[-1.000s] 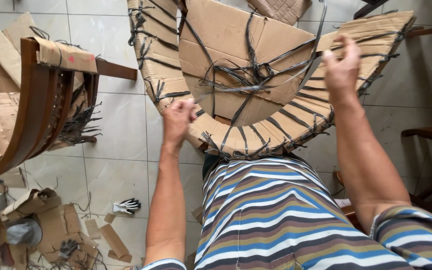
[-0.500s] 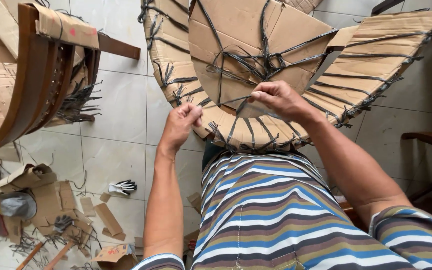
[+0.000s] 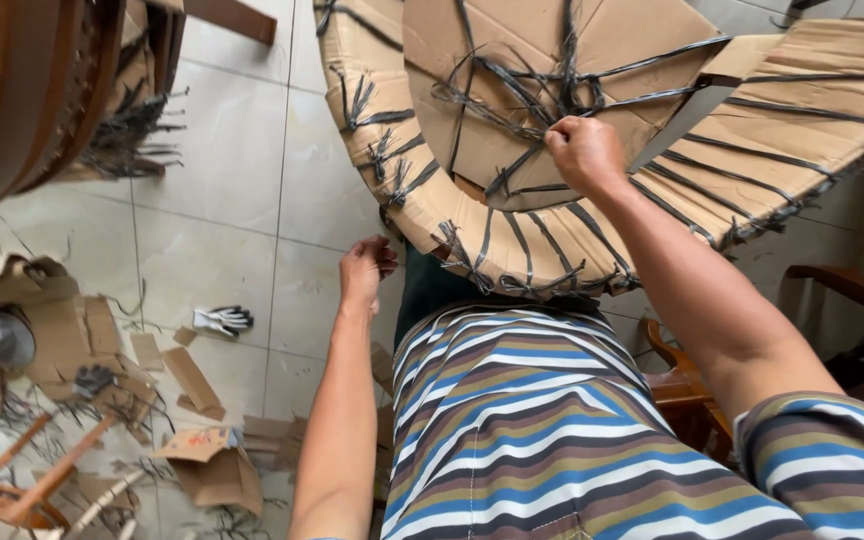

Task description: Tying together curved cardboard sections using plastic strips to assemble a furniture component.

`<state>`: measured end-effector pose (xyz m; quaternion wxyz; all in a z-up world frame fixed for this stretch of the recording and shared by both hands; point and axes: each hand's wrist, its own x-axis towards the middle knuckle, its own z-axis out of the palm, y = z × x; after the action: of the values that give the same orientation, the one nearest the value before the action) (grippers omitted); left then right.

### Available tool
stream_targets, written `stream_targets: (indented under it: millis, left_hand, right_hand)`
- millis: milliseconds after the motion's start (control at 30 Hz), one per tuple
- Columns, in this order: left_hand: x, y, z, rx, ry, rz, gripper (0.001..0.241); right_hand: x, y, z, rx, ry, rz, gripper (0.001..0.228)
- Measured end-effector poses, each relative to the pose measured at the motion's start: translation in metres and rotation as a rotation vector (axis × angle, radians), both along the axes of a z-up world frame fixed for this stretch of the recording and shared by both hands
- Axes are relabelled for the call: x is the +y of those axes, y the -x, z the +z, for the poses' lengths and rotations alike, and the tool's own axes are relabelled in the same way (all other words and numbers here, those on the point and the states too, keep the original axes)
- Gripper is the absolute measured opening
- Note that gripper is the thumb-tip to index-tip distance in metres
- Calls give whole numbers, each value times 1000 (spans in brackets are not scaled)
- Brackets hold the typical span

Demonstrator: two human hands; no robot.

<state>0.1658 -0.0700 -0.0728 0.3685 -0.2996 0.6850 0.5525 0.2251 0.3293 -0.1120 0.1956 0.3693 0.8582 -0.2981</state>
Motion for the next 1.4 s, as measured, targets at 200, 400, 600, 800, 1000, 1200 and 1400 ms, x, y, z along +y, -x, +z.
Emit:
stream_targets:
  millis: [200,400,600,800,1000,1200,1400]
  left_hand:
    - [-7,-62,-49,-138,78,12,18]
    - [-3,-79,-107,-245,7,-11,35]
    - [55,-71,-141,-221,-193,166,50]
    - [103,-38,-114,-233,-352,356,82]
    - [135,-48,-153,-183,-373,626,45]
    - [72,-45,-119,-193,-400,907,19]
    - [-54,-63,-92,-31,-258,820,16]
  right_hand:
    - [-75,32,-29,-182,65,51,23]
    - [-118,35,-96,-152,278,265,26]
    - [-143,42,-111,-169,435,463,22]
    - [-130,48,-120,-302,488,484,18]
    - [-95,44,-115,-403,522,418,19]
    - [-69,37,-88,-428,580,288,24]
    - [-53,64,17,-332,580,193,27]
